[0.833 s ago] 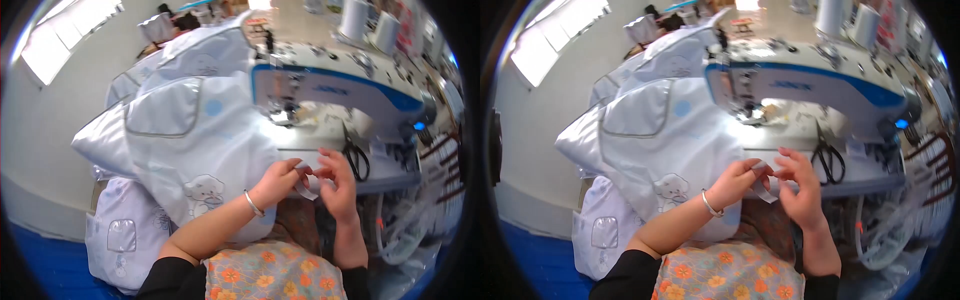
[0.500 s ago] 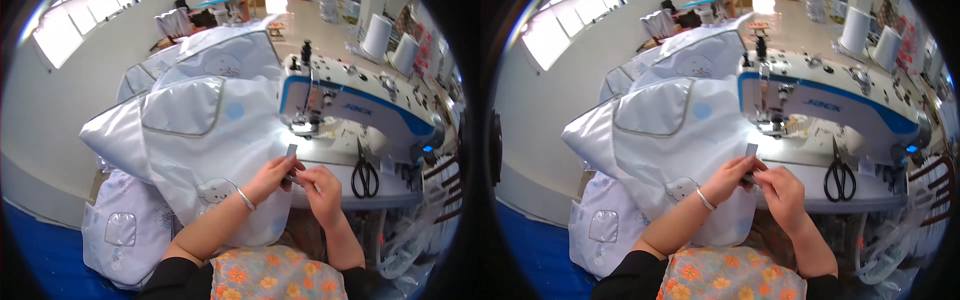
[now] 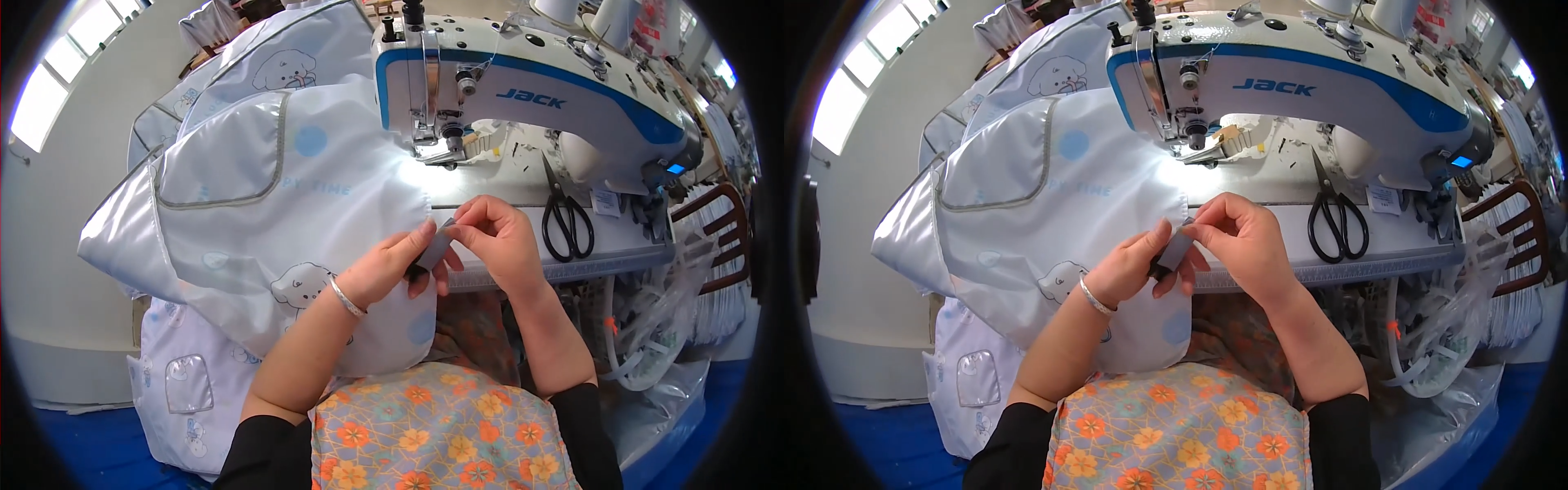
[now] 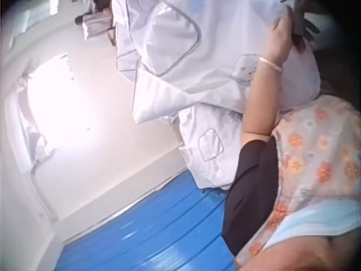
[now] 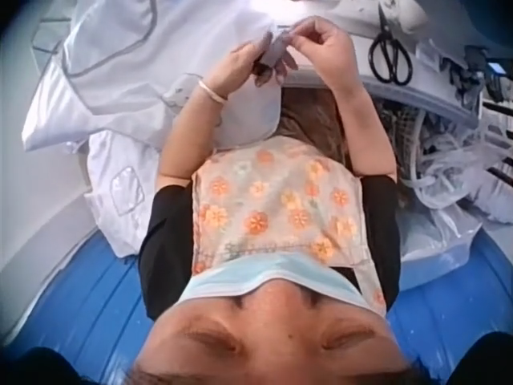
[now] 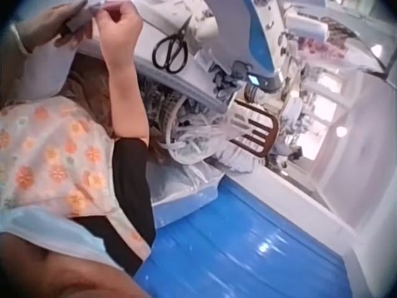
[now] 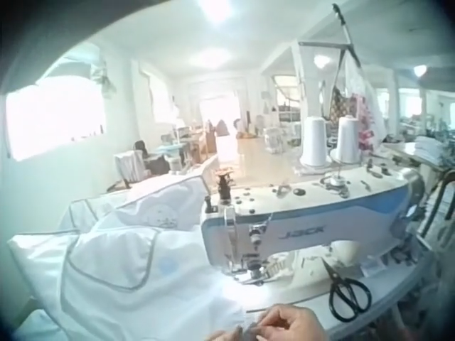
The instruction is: Sewing plastic panels and labels onto fabric covers with character prints using an industrial sewing machine.
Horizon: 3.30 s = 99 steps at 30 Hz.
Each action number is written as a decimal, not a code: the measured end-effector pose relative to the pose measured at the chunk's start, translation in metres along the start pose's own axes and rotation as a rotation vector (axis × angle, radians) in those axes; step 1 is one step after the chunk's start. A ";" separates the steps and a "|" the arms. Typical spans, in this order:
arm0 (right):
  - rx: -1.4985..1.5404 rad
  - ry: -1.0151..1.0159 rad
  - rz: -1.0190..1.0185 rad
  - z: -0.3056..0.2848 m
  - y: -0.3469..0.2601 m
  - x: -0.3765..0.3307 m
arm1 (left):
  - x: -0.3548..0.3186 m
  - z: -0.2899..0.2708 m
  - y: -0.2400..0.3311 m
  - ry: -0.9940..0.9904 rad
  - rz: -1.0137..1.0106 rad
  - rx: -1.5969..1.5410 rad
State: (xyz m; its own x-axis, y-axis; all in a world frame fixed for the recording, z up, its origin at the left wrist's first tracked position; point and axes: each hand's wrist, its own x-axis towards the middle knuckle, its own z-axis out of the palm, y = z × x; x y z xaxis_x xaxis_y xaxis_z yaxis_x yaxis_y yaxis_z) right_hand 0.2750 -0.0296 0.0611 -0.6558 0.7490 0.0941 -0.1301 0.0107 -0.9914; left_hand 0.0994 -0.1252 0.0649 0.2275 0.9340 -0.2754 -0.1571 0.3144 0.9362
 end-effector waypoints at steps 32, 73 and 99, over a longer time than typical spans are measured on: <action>-1.184 0.018 -0.524 -0.007 0.064 0.088 | 0.059 -0.069 -0.014 0.533 0.770 1.509; -1.548 0.600 -0.008 -0.248 0.010 -0.028 | 0.070 -0.081 -0.002 0.510 0.796 1.624; -0.743 0.041 -0.333 -0.009 0.056 0.083 | 0.065 -0.081 -0.011 0.650 0.460 1.185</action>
State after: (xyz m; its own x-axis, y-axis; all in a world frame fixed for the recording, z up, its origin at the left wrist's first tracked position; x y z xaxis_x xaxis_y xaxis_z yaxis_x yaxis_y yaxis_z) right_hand 0.2201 0.0392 0.0129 -0.6404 0.6525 0.4052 0.2236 0.6631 -0.7144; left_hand 0.0381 -0.0542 0.0187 -0.1467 0.9246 0.3517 0.8610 -0.0556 0.5055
